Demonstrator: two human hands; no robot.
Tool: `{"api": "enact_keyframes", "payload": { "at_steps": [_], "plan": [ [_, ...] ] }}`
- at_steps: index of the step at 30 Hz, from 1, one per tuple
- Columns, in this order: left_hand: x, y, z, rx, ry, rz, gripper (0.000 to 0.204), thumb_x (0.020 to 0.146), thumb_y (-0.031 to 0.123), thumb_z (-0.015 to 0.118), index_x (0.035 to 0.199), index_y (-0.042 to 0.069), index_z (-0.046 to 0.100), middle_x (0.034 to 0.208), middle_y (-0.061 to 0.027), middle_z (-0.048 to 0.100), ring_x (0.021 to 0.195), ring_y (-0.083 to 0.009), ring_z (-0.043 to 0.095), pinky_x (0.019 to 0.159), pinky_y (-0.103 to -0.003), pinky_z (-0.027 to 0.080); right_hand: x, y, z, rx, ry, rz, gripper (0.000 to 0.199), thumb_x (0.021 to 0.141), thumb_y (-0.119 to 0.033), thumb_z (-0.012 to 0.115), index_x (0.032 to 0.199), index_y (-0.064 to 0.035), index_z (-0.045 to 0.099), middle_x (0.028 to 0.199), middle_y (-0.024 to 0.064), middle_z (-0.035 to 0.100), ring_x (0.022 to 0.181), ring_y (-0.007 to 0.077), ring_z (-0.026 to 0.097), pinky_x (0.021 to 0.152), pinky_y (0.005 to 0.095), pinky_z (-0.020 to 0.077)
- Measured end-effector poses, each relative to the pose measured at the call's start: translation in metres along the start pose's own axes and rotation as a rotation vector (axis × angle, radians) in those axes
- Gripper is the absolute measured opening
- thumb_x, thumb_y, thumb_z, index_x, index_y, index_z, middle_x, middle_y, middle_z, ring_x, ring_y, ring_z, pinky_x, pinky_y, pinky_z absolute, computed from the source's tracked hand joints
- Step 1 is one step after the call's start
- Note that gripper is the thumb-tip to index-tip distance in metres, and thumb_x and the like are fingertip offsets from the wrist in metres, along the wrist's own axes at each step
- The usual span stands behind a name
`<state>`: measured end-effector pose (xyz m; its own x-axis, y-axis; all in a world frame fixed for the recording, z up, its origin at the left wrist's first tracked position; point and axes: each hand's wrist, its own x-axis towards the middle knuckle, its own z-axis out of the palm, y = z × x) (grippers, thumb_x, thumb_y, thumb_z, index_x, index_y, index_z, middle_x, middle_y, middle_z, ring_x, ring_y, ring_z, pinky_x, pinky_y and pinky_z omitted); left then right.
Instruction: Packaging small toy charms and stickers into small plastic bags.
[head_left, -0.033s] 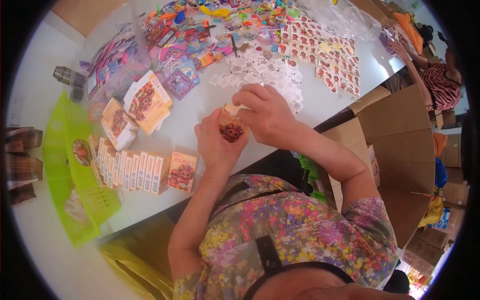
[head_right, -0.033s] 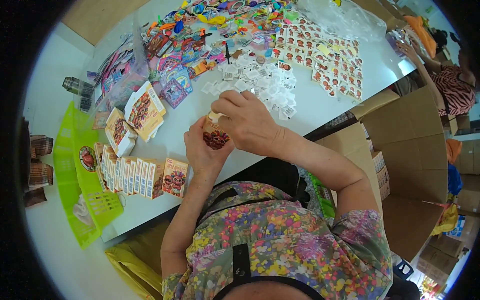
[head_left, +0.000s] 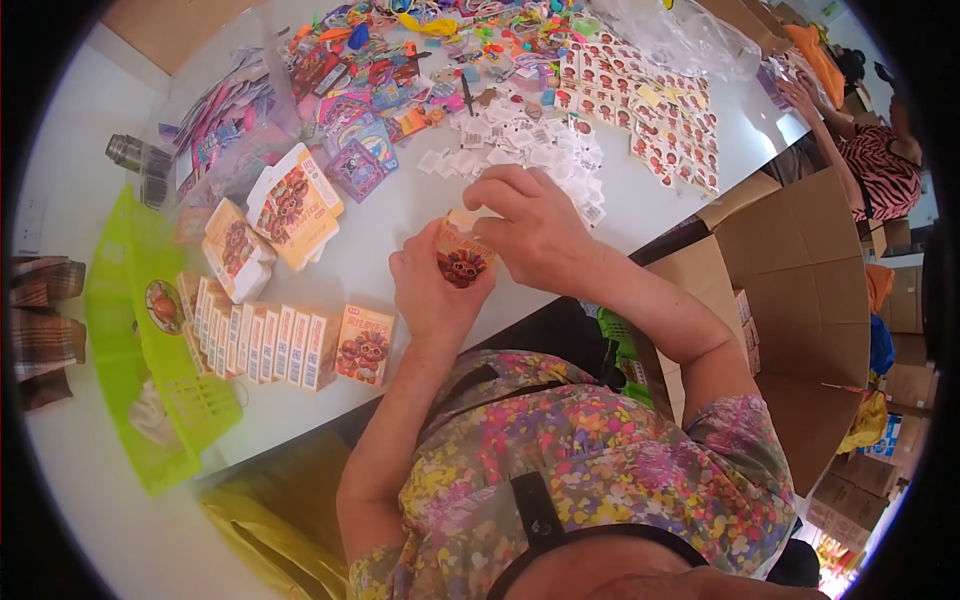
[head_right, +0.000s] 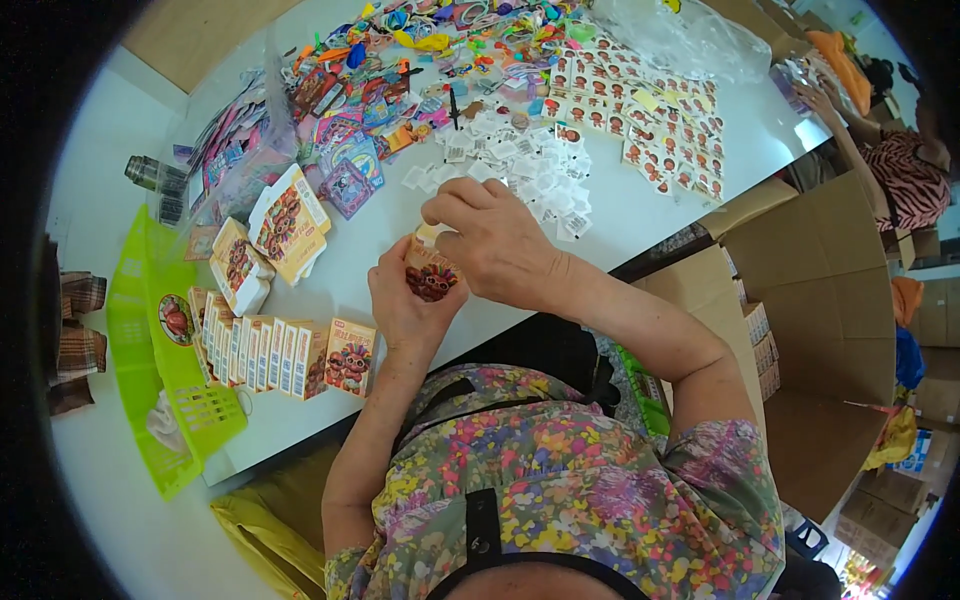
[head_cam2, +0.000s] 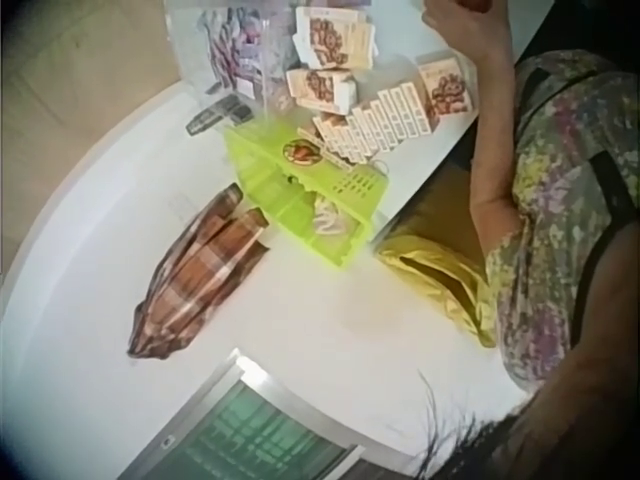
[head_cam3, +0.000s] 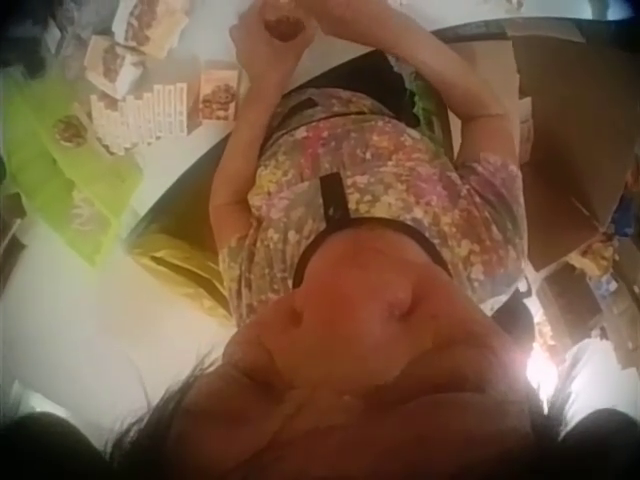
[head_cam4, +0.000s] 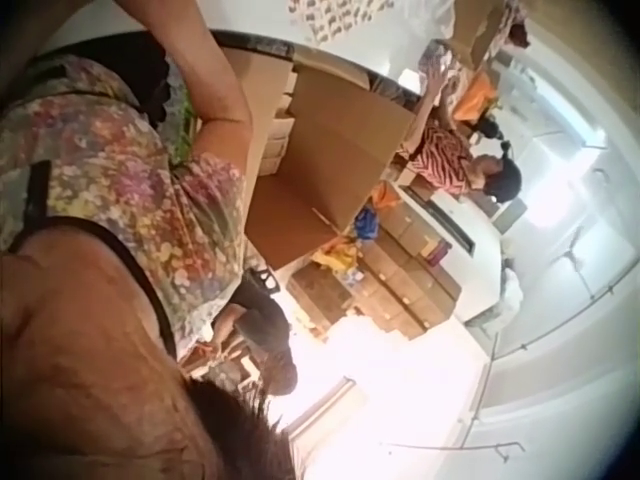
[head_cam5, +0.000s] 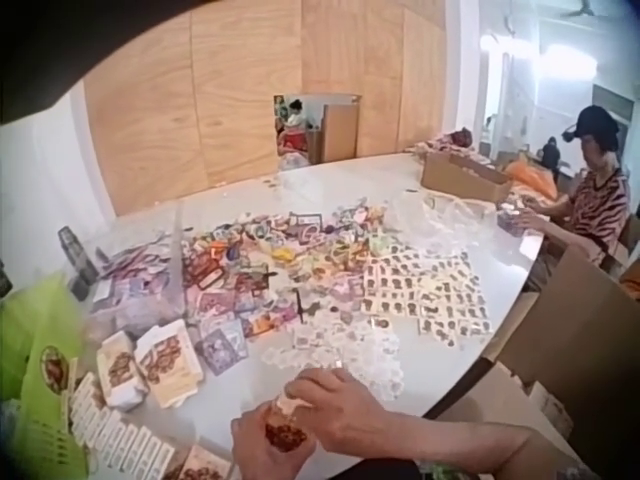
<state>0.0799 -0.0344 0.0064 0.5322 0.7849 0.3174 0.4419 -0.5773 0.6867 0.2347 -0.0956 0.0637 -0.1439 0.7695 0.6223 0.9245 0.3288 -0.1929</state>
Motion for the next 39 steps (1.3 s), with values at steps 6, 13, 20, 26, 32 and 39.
{"api": "enact_keyframes", "payload": {
  "at_steps": [6,13,20,26,32,39],
  "plan": [
    [-0.003,0.006,0.0,-0.044,-0.025,-0.013,0.068,0.062,0.025,0.083,0.119,0.008,0.049,0.103,-0.01,0.059,0.093,-0.0336,0.052,0.078,-0.044,0.046,-0.005,0.001,-0.002,-0.105,-0.07,0.002,0.021,0.059,-0.007,0.064,0.08,-0.0081,0.066,0.106,0.0043,0.057,0.109,0.0232,0.052,0.082,0.0391,0.0425],
    [-0.007,-0.001,0.003,-0.131,0.059,0.061,0.074,0.061,0.023,0.085,0.121,0.004,0.047,0.105,-0.0124,0.056,0.097,-0.0316,0.053,0.081,-0.041,0.046,0.003,0.013,0.005,0.265,-0.264,0.227,0.02,0.075,-0.008,0.067,0.095,-0.0097,0.07,0.118,0.0074,0.055,0.117,0.0263,0.049,0.093,0.0421,0.0414],
    [-0.001,-0.008,-0.01,-0.529,0.099,-0.158,0.074,0.067,0.014,0.085,0.124,-0.002,0.04,0.11,-0.0124,0.051,0.1,-0.0198,0.055,0.082,-0.031,0.049,0.047,0.022,0.016,0.903,-0.312,0.195,0.014,0.084,-0.013,0.066,0.096,-0.0078,0.072,0.131,0.0108,0.053,0.121,0.0293,0.047,0.101,0.0428,0.0387],
    [0.009,-0.01,-0.035,-0.604,0.176,-0.232,0.072,0.071,0.009,0.082,0.126,-0.003,0.037,0.111,-0.0104,0.051,0.092,-0.0141,0.058,0.075,-0.027,0.052,0.094,0.028,0.032,0.905,-0.245,0.131,0.013,0.086,-0.014,0.065,0.091,-0.0048,0.072,0.123,0.0104,0.06,0.12,0.0252,0.05,0.101,0.0406,0.0387],
    [0.009,-0.005,-0.039,-0.721,0.105,-0.31,0.074,0.07,0.011,0.083,0.126,-0.003,0.037,0.111,-0.0106,0.052,0.092,-0.0153,0.058,0.076,-0.027,0.051,0.124,0.1,0.147,0.488,-0.242,0.169,0.029,0.076,-0.02,0.072,0.103,-0.0083,0.069,0.117,0.0089,0.062,0.114,0.027,0.052,0.091,0.0421,0.0417],
    [-0.005,-0.027,-0.031,-0.574,0.061,-0.282,0.078,0.067,0.024,0.084,0.126,-0.004,0.041,0.114,-0.0157,0.048,0.103,-0.0227,0.052,0.088,-0.035,0.045,0.145,0.081,0.166,-0.122,-0.504,0.081,0.041,0.065,-0.025,0.079,0.103,-0.0134,0.067,0.111,0.0039,0.058,0.113,0.0231,0.047,0.087,0.0517,0.0353]
  ]
}}
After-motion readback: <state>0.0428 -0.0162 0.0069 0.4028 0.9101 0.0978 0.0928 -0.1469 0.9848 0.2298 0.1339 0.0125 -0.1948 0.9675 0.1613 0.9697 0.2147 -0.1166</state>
